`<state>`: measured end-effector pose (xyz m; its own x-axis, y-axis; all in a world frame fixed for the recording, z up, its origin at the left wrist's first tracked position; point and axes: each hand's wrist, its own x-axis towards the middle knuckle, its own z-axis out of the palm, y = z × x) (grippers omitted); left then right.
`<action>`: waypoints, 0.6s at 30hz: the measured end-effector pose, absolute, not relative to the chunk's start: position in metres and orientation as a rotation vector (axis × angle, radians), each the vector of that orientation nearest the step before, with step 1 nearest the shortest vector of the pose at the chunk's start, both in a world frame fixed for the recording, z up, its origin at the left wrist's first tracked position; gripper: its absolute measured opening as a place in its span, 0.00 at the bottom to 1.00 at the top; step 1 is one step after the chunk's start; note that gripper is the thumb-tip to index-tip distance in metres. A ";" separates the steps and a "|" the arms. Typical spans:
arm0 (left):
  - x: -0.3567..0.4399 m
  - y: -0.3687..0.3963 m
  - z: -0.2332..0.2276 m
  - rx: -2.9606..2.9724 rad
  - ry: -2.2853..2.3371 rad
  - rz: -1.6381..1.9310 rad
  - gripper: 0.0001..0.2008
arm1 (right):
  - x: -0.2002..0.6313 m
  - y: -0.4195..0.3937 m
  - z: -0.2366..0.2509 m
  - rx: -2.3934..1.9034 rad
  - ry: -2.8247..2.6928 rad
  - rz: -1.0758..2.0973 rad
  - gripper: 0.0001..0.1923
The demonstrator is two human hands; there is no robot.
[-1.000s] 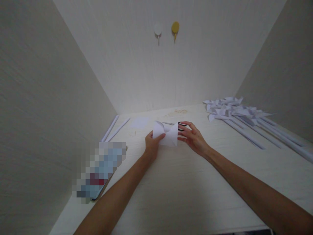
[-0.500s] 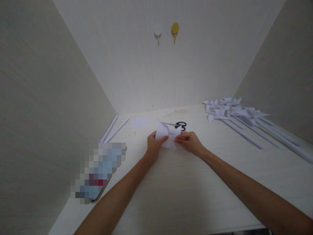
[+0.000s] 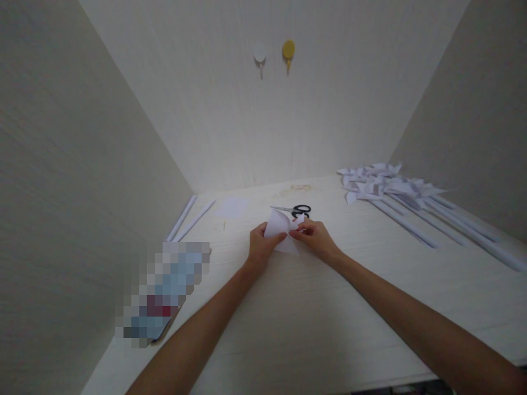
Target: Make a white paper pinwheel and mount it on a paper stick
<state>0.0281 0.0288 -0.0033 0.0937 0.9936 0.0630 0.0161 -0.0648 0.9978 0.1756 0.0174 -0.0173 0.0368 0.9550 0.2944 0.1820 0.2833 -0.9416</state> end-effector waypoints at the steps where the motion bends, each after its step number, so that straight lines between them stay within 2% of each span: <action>1: 0.028 0.028 -0.003 1.320 1.123 1.179 0.16 | 0.176 0.017 -0.017 -1.152 -1.417 0.843 0.06; 15: 0.029 0.026 -0.001 1.369 1.093 1.162 0.12 | 0.175 0.017 -0.021 -1.138 -1.394 0.891 0.08; 18: 0.029 0.025 -0.001 1.423 1.086 1.150 0.10 | 0.174 0.014 -0.019 -1.071 -1.248 1.011 0.13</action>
<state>0.0293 0.0253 -0.0012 0.1549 0.9807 0.1192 0.0629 -0.1302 0.9895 0.1742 0.0141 -0.0192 0.0636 0.9752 0.2122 -0.0052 0.2129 -0.9771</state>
